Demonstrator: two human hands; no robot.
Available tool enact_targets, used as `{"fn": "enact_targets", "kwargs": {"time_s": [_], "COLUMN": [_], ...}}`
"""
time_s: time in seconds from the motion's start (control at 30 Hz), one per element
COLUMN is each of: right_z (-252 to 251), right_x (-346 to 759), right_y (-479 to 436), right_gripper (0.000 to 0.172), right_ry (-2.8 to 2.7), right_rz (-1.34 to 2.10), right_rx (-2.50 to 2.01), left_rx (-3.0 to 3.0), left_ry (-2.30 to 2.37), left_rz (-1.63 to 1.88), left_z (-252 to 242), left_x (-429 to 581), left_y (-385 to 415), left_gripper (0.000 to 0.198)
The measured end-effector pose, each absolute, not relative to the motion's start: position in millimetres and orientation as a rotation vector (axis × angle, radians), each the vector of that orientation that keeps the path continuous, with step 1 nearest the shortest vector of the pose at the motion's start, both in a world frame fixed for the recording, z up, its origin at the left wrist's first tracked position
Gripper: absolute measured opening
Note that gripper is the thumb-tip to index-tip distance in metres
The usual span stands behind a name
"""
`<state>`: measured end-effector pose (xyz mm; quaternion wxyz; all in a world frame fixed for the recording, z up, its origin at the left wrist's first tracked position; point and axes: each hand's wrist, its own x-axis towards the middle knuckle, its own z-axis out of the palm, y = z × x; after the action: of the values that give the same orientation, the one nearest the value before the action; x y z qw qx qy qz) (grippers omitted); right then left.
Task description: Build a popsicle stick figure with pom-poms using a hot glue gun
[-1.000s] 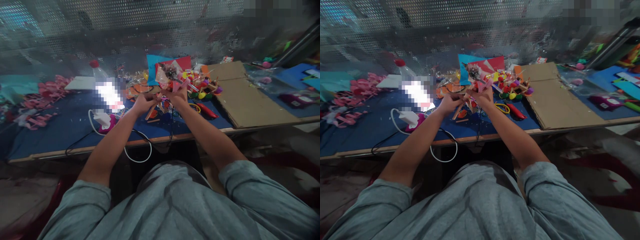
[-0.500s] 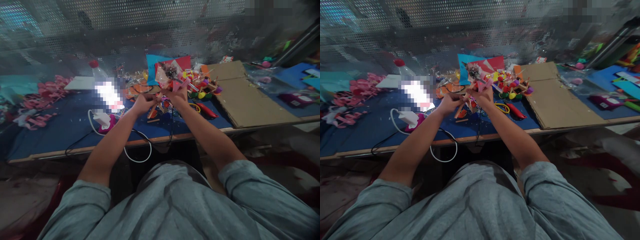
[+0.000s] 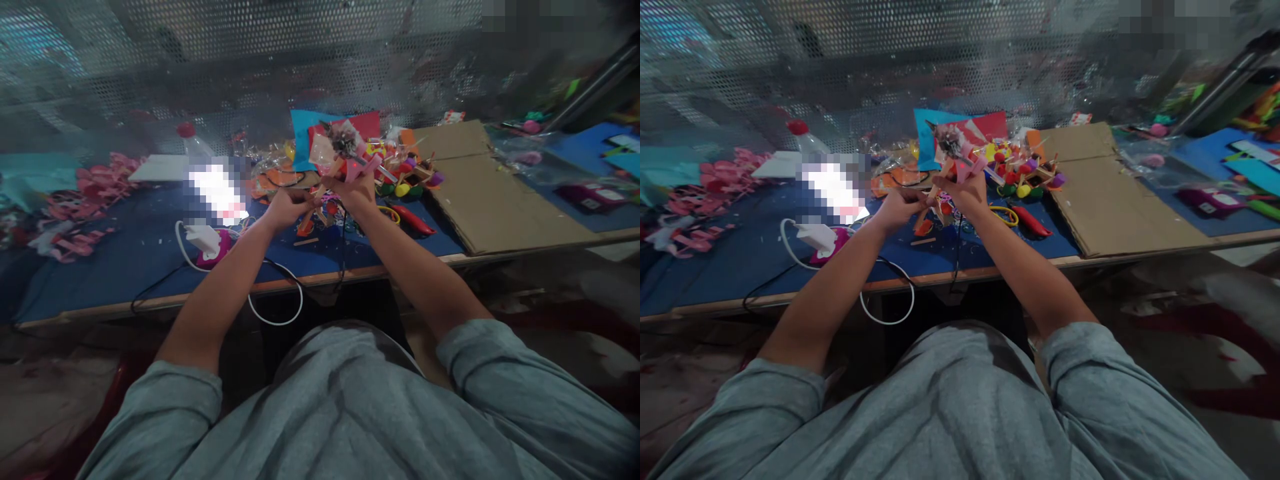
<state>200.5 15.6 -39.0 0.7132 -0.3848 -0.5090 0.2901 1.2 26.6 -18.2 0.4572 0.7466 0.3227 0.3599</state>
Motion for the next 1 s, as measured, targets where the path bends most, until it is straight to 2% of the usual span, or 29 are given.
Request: {"fn": "enact_targets", "kwargs": {"time_s": [0.2,0.73,1.0], "right_z": [-32.4,-35.0,-38.2], "right_x": [199.6,207.6,215.1], "right_y": [15.3,24.9,33.2], "right_gripper": [0.046,0.046,0.045], "right_ry": [-1.035,-0.999,-1.009], "right_rz": [0.615,0.505,0.462], "right_rx": [-0.849,-0.844,-0.85], "left_rx": [1.856,1.875,1.923], "left_ry": [0.79,0.793,0.792], "left_rz": [0.855,0.779,0.742], "left_z": [-19.6,-18.8,-17.0], "left_x": [1.4,1.0,0.3], "left_y": [28.2,28.1,27.8], "left_gripper": [0.041,0.058,0.053]}}
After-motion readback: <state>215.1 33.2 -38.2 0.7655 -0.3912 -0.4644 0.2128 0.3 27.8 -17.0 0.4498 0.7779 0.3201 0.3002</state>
